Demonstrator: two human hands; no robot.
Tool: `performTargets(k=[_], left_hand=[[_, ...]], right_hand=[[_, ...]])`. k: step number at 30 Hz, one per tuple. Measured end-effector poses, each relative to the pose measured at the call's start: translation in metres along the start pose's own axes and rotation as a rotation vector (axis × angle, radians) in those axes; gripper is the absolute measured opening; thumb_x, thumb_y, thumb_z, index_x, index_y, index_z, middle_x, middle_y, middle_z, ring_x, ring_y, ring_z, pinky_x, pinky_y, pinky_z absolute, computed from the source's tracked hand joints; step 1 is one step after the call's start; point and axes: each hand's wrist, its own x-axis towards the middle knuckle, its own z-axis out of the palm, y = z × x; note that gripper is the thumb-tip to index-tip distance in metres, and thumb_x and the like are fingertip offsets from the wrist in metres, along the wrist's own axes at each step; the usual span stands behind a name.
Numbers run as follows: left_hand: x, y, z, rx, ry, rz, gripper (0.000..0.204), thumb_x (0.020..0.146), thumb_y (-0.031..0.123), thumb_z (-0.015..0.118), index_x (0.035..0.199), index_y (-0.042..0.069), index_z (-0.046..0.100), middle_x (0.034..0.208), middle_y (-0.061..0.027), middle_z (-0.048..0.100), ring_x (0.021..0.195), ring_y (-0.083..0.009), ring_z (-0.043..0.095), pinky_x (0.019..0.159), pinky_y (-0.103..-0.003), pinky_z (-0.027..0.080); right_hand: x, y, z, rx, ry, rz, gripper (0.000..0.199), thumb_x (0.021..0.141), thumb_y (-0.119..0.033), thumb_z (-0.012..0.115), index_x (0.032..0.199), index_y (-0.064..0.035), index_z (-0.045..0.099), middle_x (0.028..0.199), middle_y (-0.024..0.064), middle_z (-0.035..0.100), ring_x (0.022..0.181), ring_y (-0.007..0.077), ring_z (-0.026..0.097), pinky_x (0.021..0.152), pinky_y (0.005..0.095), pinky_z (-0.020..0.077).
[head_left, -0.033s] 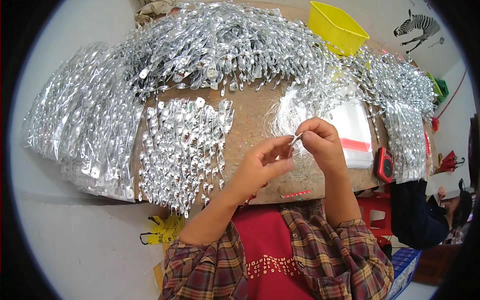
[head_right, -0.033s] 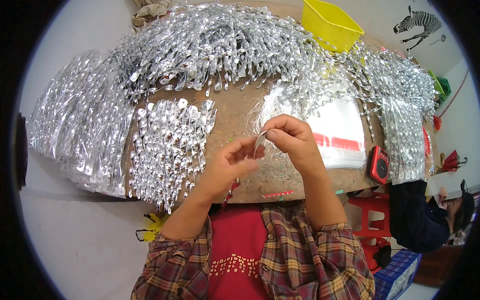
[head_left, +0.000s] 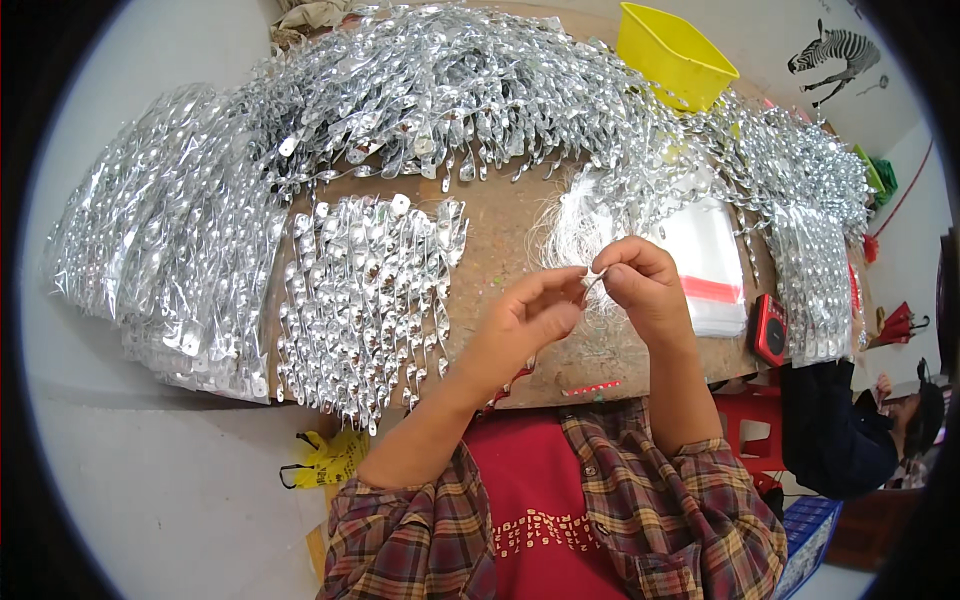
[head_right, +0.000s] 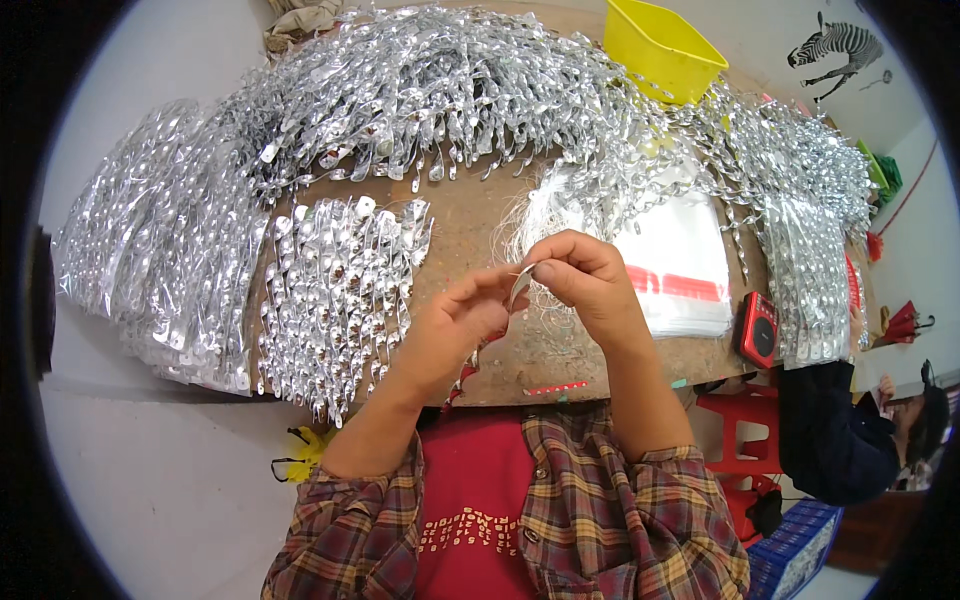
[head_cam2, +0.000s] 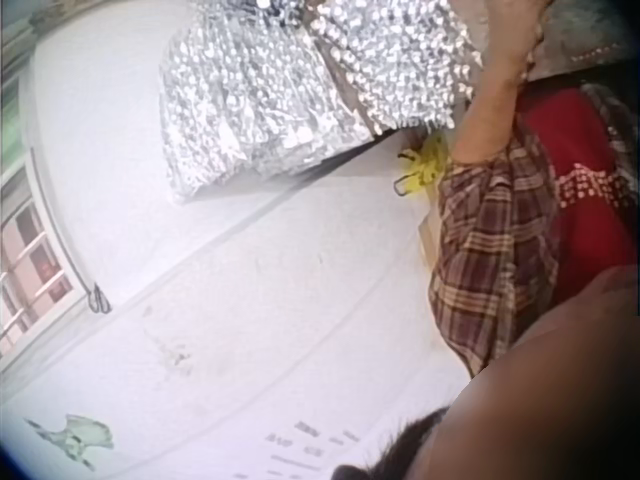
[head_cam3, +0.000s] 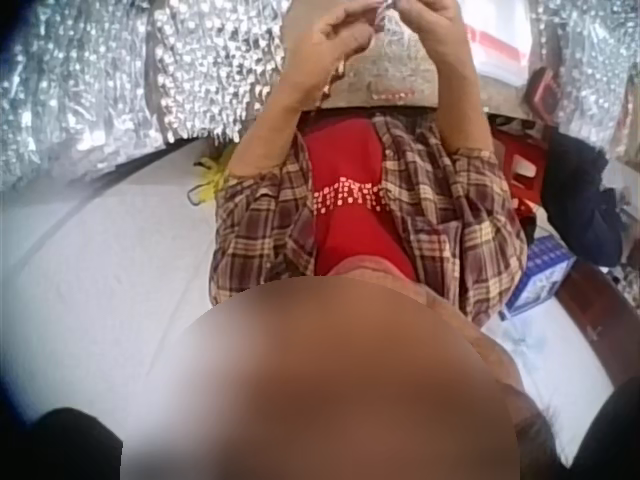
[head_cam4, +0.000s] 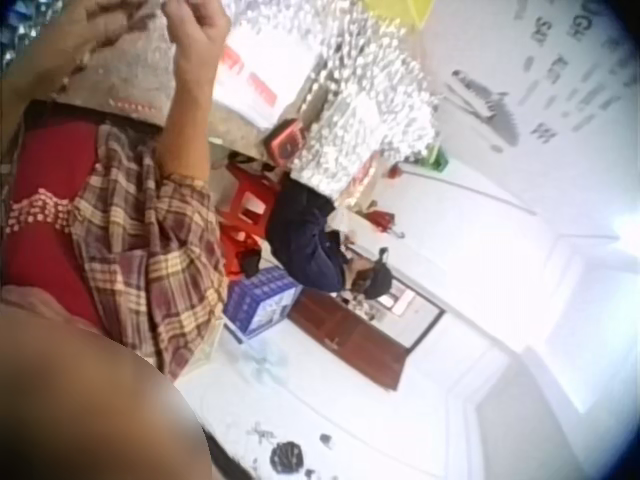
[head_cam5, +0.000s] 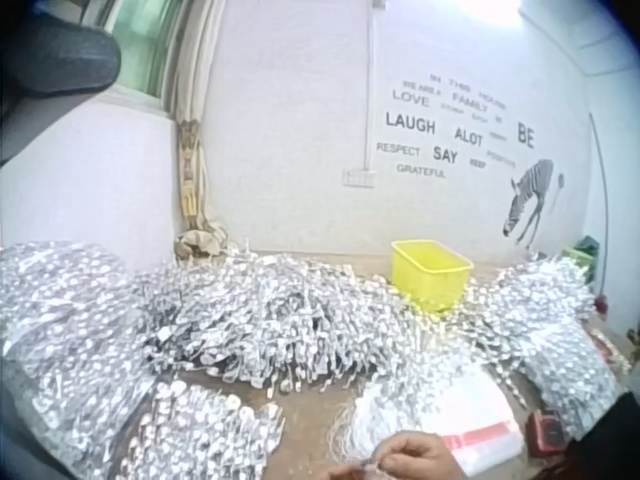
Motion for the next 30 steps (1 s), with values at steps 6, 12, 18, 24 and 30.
performTargets(k=[6, 12, 18, 24, 30], left_hand=[[0.007, 0.01, -0.005, -0.114, -0.119, 0.024, 0.021, 0.089, 0.009, 0.053, 0.108, 0.0, 0.055, 0.093, -0.007, 0.06, 0.073, -0.0084, 0.051, 0.066, -0.022, 0.042], [0.006, 0.011, -0.003, -0.065, -0.064, 0.093, 0.014, 0.088, 0.006, 0.054, 0.1, 0.0, 0.058, 0.09, -0.0049, 0.058, 0.069, -0.0083, 0.051, 0.063, -0.022, 0.042], [0.017, 0.015, -0.005, 0.371, 0.068, 0.412, 0.007, 0.086, 0.005, 0.056, 0.092, 0.001, 0.058, 0.103, -0.0059, 0.052, 0.081, -0.0087, 0.051, 0.074, -0.023, 0.042], [0.028, 0.019, 0.005, 0.667, 0.05, 0.601, 0.011, 0.085, 0.006, 0.057, 0.095, 0.001, 0.056, 0.102, -0.0068, 0.053, 0.086, -0.0109, 0.052, 0.079, -0.025, 0.042], [0.022, 0.002, 0.004, -0.068, -0.153, -0.168, 0.024, 0.088, 0.015, 0.056, 0.108, 0.001, 0.052, 0.088, -0.0037, 0.056, 0.077, -0.0112, 0.056, 0.073, -0.026, 0.047]], right_hand=[[0.0, 0.005, 0.003, 0.026, -0.047, -0.094, 0.01, 0.081, -0.005, 0.061, 0.089, 0.0007, 0.064, 0.083, 0.0054, 0.063, 0.081, 0.0121, 0.058, 0.073, 0.0254, 0.0468], [0.001, 0.006, 0.002, -0.102, -0.033, -0.094, 0.013, 0.08, -0.012, 0.065, 0.088, -0.0024, 0.064, 0.084, 0.0022, 0.061, 0.073, 0.0067, 0.051, 0.062, 0.0196, 0.0391], [0.0, -0.011, 0.009, -0.268, 0.023, 0.017, 0.014, 0.082, -0.012, 0.061, 0.093, -0.0023, 0.063, 0.071, -0.0012, 0.058, 0.054, 0.0017, 0.041, 0.046, 0.0167, 0.0301], [-0.001, -0.016, 0.015, -0.269, -0.025, 0.08, 0.012, 0.084, -0.011, 0.059, 0.091, -0.0024, 0.063, 0.063, -0.0043, 0.052, 0.053, 0.0011, 0.042, 0.046, 0.0171, 0.0303], [0.003, -0.01, 0.001, 0.061, 0.081, 0.072, 0.011, 0.085, -0.013, 0.059, 0.09, -0.0033, 0.061, 0.063, -0.0031, 0.051, 0.053, 0.0032, 0.044, 0.044, 0.017, 0.0306]])
